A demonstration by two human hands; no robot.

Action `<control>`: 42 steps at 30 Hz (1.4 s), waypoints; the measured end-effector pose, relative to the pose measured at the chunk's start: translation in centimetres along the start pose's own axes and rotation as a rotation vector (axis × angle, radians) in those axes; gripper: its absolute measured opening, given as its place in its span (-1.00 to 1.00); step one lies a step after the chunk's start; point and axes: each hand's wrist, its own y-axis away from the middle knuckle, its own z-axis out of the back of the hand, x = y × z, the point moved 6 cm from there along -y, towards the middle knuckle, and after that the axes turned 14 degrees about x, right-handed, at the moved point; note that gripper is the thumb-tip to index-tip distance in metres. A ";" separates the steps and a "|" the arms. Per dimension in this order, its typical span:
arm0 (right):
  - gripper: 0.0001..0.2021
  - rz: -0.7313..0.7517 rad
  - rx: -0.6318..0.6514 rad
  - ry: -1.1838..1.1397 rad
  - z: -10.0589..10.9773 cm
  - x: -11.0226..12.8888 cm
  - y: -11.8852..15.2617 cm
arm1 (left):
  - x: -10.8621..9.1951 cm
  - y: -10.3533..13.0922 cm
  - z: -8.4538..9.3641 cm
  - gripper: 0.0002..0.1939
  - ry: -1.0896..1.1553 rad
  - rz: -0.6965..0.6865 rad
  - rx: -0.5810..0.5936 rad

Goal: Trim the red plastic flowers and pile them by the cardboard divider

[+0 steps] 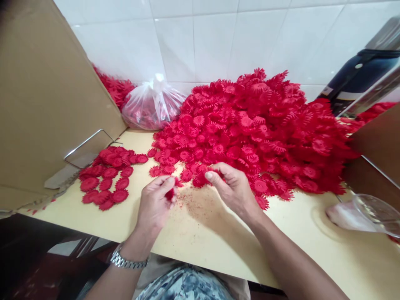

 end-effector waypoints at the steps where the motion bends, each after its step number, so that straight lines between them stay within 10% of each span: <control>1: -0.82 0.009 -0.033 0.116 0.7 0.0 -0.4 | -0.3 -0.8 -0.6 -0.84 -0.060 -0.006 0.040; 9: -0.68 0.082 -0.046 0.801 3.3 -0.3 -3.8 | -0.4 -5.6 -3.0 -0.64 -0.170 0.033 0.179; 18: -0.72 0.132 0.239 0.424 -2.1 2.1 -1.2 | 1.6 -0.6 -2.8 -0.84 0.377 0.180 0.349; 29: -0.84 0.299 0.278 0.440 -5.5 2.5 0.2 | 2.7 2.9 -2.1 -0.82 0.227 0.083 0.273; 36: -0.76 0.131 -0.057 0.890 -1.2 0.7 -2.1 | 2.7 3.0 -1.0 -0.90 0.199 0.124 0.153; 42: -0.75 0.222 0.126 0.814 -1.6 2.1 -1.9 | 2.9 2.7 -0.7 -0.89 0.373 0.132 0.173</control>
